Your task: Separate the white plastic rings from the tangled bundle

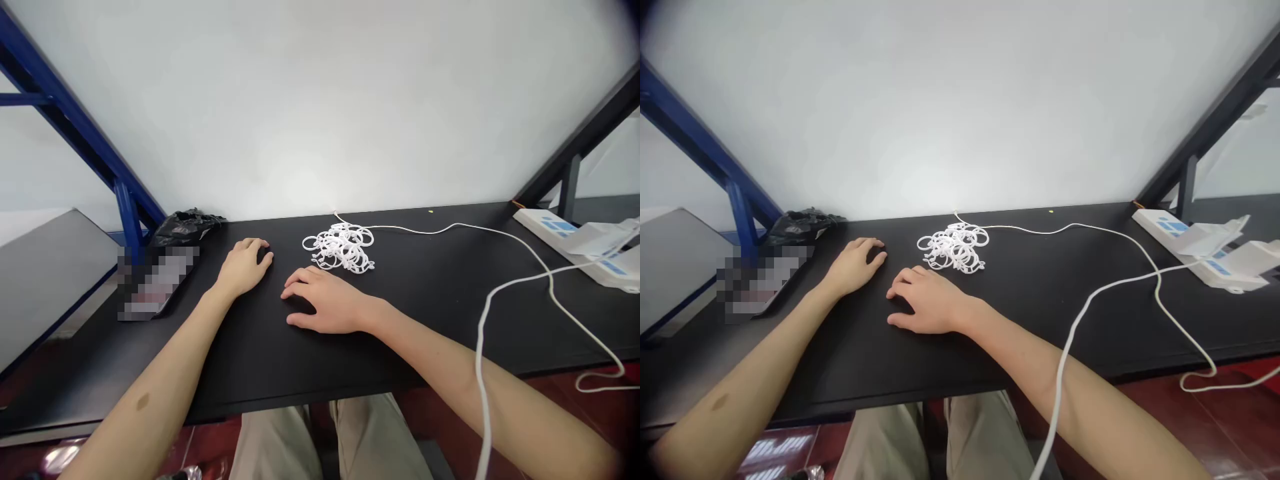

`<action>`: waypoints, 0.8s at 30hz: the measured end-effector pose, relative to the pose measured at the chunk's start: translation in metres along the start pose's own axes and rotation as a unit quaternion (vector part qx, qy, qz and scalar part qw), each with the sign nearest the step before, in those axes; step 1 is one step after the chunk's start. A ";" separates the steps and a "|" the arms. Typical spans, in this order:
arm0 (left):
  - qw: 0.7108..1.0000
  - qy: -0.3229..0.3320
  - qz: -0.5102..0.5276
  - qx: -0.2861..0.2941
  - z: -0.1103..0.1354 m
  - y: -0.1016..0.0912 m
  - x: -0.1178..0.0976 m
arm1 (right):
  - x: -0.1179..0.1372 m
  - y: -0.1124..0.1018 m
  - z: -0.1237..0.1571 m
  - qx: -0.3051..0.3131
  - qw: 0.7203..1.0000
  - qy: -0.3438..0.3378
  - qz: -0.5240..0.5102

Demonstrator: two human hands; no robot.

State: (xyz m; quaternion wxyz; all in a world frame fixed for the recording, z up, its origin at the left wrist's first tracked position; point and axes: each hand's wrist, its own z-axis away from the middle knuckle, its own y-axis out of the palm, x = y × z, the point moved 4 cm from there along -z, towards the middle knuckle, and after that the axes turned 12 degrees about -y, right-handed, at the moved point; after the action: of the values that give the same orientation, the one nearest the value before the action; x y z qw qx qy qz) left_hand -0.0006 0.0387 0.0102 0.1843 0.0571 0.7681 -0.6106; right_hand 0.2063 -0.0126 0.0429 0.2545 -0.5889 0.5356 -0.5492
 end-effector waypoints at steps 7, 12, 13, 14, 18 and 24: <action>1.000 0.003 0.001 0.000 -0.001 0.000 0.001 | 0.001 -0.002 -0.001 -0.021 1.000 -0.010 -0.012; 1.000 0.007 0.002 0.010 -0.002 0.000 0.002 | -0.018 -0.031 0.008 -0.190 0.975 0.055 0.105; 1.000 0.007 0.004 0.012 -0.002 0.000 0.002 | -0.026 -0.039 0.013 -0.227 0.957 0.109 0.147; 1.000 0.009 0.006 0.014 -0.002 -0.001 0.003 | -0.035 -0.045 0.018 -0.244 0.939 0.163 0.180; 1.000 0.010 0.011 0.020 -0.003 -0.001 0.004 | -0.062 -0.048 0.029 -0.162 0.932 0.255 0.201; 0.999 0.010 0.025 0.032 -0.002 -0.002 0.004 | -0.060 -0.046 0.026 -0.157 0.939 0.246 0.183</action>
State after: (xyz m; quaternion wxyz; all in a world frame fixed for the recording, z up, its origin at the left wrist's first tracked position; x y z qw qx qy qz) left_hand -0.0056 0.0395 0.0110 0.1898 0.0878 0.7480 -0.6298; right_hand 0.2575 0.0482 0.0545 0.1151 -0.3595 0.7593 -0.5300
